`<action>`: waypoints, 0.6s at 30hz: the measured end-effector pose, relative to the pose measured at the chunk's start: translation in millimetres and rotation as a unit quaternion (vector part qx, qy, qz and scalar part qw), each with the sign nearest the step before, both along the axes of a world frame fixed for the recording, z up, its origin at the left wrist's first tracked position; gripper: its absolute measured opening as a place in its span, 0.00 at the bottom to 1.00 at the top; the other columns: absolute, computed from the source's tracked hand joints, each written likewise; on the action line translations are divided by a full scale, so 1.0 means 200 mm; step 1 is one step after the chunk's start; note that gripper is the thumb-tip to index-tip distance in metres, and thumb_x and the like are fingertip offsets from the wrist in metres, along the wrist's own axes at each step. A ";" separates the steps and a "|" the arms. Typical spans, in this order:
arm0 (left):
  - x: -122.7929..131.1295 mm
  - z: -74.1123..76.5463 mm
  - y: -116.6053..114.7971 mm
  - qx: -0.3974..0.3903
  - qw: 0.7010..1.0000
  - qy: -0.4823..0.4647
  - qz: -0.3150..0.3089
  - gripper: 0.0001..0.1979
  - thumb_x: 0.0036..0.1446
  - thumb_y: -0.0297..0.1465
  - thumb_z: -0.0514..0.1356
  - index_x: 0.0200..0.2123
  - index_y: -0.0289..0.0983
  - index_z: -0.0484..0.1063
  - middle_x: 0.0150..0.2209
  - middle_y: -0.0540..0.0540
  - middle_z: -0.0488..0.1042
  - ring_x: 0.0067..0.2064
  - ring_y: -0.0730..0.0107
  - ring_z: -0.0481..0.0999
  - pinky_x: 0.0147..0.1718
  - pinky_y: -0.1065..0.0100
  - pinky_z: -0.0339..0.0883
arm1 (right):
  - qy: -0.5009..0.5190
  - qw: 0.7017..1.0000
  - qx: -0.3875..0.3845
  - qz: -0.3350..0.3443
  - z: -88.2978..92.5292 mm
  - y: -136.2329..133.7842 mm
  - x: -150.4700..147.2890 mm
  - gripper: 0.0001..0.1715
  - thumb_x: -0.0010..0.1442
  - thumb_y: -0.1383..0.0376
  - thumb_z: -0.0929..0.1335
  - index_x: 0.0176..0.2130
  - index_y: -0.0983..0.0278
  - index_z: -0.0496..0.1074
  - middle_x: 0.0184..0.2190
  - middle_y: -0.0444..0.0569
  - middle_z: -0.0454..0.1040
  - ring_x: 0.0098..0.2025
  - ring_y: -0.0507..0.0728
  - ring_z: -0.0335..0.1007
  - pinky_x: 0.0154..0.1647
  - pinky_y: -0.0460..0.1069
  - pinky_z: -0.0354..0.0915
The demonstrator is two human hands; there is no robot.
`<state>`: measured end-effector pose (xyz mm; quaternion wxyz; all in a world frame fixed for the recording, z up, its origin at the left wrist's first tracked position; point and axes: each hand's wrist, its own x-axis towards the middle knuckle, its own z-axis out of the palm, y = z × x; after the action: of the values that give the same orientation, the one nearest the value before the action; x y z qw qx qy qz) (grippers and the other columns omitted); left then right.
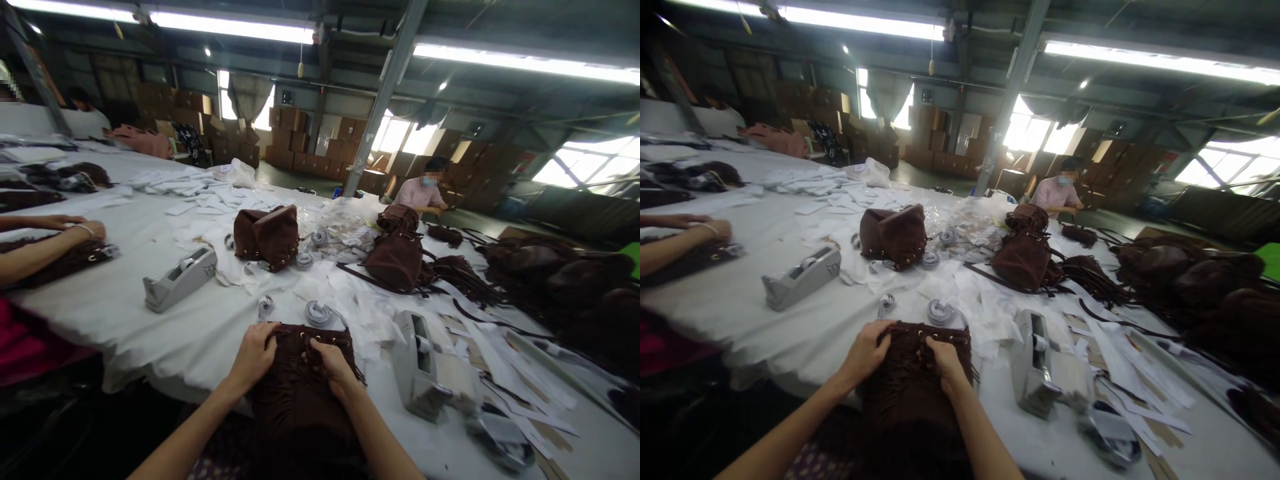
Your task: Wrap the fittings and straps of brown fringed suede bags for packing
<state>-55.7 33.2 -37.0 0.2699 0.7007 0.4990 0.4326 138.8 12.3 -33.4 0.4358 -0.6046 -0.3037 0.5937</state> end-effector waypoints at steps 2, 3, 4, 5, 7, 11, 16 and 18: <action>0.02 0.05 -0.04 -0.099 0.988 -0.112 0.049 0.14 0.55 0.34 0.55 0.43 0.36 0.72 0.41 0.42 0.75 0.39 0.63 0.75 0.39 0.63 0.67 | 0.027 1.000 -0.002 -0.007 -0.01 -0.01 0.00 0.19 0.52 0.54 0.70 0.31 0.68 0.74 0.24 0.50 0.76 0.25 0.52 0.72 0.22 0.43 0.63; 0.05 0.07 -0.05 -0.178 0.968 -0.173 0.037 0.16 0.56 0.38 0.55 0.43 0.35 0.71 0.39 0.42 0.75 0.35 0.65 0.75 0.34 0.65 0.68 | 0.037 0.999 0.001 -0.010 -0.02 -0.02 -0.01 0.19 0.52 0.53 0.70 0.31 0.68 0.74 0.25 0.50 0.77 0.27 0.52 0.72 0.25 0.44 0.64; 0.09 0.09 -0.07 -0.263 0.937 -0.227 0.010 0.18 0.57 0.41 0.54 0.43 0.34 0.70 0.37 0.42 0.75 0.31 0.67 0.75 0.29 0.67 0.68 | 0.044 0.999 0.005 -0.012 -0.02 -0.03 -0.01 0.19 0.50 0.53 0.71 0.31 0.68 0.74 0.26 0.50 0.77 0.28 0.53 0.73 0.27 0.44 0.65; 0.13 0.10 -0.08 -0.341 0.901 -0.268 -0.022 0.20 0.57 0.44 0.53 0.42 0.33 0.69 0.34 0.42 0.74 0.28 0.69 0.75 0.26 0.69 0.67 | 0.050 0.999 0.013 -0.011 -0.02 -0.04 -0.02 0.20 0.49 0.52 0.71 0.31 0.68 0.74 0.27 0.50 0.77 0.29 0.53 0.73 0.28 0.45 0.66; 0.23 0.10 -0.10 -0.437 0.843 -0.308 -0.061 0.23 0.56 0.48 0.54 0.41 0.32 0.68 0.29 0.45 0.73 0.24 0.72 0.74 0.23 0.71 0.65 | 0.058 0.998 0.034 -0.010 -0.03 -0.06 -0.04 0.21 0.47 0.52 0.72 0.30 0.69 0.75 0.28 0.50 0.77 0.30 0.54 0.73 0.31 0.46 0.66; 0.36 0.07 -0.07 -0.476 0.827 -0.289 -0.077 0.24 0.53 0.51 0.56 0.34 0.33 0.67 0.19 0.51 0.68 0.17 0.77 0.66 0.17 0.75 0.59 | 0.043 0.995 0.076 -0.037 -0.06 -0.07 -0.05 0.23 0.44 0.49 0.73 0.26 0.68 0.74 0.20 0.46 0.74 0.24 0.54 0.69 0.25 0.46 0.64; 0.38 0.04 -0.05 -0.477 0.840 -0.251 -0.066 0.24 0.54 0.50 0.55 0.21 0.35 0.62 0.13 0.55 0.61 0.12 0.82 0.54 0.11 0.75 0.50 | 0.041 0.997 0.054 -0.039 -0.10 -0.03 -0.05 0.28 0.48 0.43 0.68 0.21 0.66 0.71 0.14 0.46 0.69 0.17 0.54 0.66 0.19 0.47 0.61; 0.38 0.03 -0.05 -0.481 0.841 -0.238 -0.067 0.25 0.54 0.51 0.55 0.20 0.35 0.61 0.13 0.55 0.60 0.11 0.81 0.53 0.10 0.75 0.48 | 0.036 0.997 0.049 -0.054 -0.10 -0.01 -0.04 0.26 0.47 0.45 0.69 0.21 0.66 0.71 0.13 0.45 0.69 0.17 0.54 0.66 0.18 0.47 0.61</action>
<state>21.2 23.7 -30.2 0.7119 0.3904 0.5164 0.2721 129.8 11.0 -54.3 0.5067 -0.5768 -0.2832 0.5747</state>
